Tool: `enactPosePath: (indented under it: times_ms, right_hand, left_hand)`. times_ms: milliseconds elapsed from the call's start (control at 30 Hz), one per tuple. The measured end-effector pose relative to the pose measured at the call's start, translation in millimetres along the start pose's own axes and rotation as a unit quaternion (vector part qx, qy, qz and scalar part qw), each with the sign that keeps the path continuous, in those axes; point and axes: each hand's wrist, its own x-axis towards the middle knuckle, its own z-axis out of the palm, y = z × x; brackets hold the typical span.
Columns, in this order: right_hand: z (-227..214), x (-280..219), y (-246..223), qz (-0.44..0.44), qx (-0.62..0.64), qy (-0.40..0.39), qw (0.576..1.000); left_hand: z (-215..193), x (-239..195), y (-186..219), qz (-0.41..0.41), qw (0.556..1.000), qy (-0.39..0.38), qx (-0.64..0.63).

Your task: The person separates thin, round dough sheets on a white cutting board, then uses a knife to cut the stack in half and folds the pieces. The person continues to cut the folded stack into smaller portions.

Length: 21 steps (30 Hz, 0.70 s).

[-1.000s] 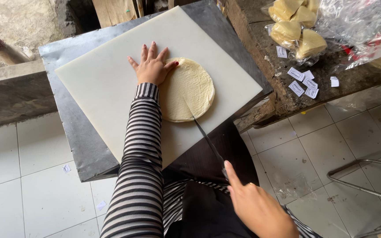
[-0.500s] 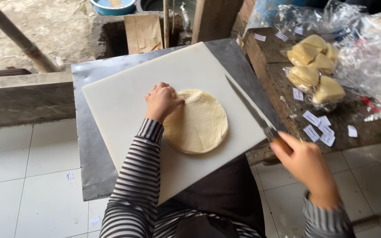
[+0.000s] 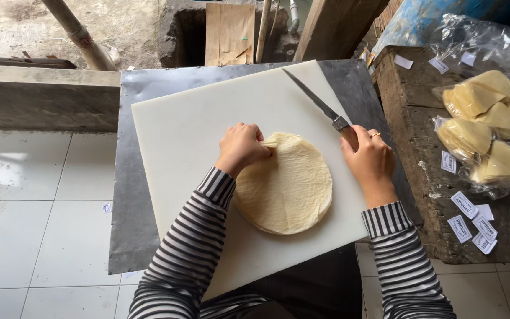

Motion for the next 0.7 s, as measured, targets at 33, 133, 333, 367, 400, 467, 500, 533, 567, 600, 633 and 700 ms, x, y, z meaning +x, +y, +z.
enactPosePath:
  times_ms: [33,133,333,367,400,467,500,533,567,600,633,700]
  right_hand:
    - [0,-3,2,0.003,-0.007,-0.006,1.0]
    - [1,-7,6,-0.004,-0.003,0.003,1.0]
    - [4,-8,7,-0.008,-0.001,0.014,1.0]
    - [5,-9,8,-0.011,-0.003,0.016,1.0]
    - [5,-9,9,-0.013,-0.004,0.019,1.0]
    - [6,-9,11,-0.024,-0.002,0.026,0.999]
    - [6,-9,11,-0.033,0.003,0.031,0.999]
    - [6,-9,11,-0.042,0.007,0.036,0.998]
    - [6,-9,11,-0.042,0.012,0.035,0.998]
    - [5,-9,10,-0.042,0.016,0.034,0.998]
    - [4,-10,10,-0.043,0.021,0.034,0.998]
    - [2,-10,10,-0.063,0.021,0.068,0.995]
  left_hand:
    - [1,0,-1,0.007,1.0,0.001,-0.006]
    - [2,0,-8,0.028,0.999,0.004,-0.037]
    - [-7,-2,-12,0.039,0.992,-0.086,-0.083]
    - [-11,-4,-13,0.056,0.988,-0.096,-0.11]
    - [-15,-6,-13,0.072,0.982,-0.106,-0.136]
    - [-24,-12,-15,0.16,0.969,-0.086,-0.165]
    - [-28,-15,-14,0.203,0.96,-0.076,-0.179]
    - [-32,-19,-13,0.213,0.96,-0.084,-0.162]
    - [-37,-23,-11,0.222,0.96,-0.091,-0.145]
    - [-43,-28,-9,0.232,0.959,-0.098,-0.128]
    - [-49,-33,-6,0.224,0.961,-0.104,-0.129]
    - [-60,-45,1,0.207,0.963,-0.115,-0.131]
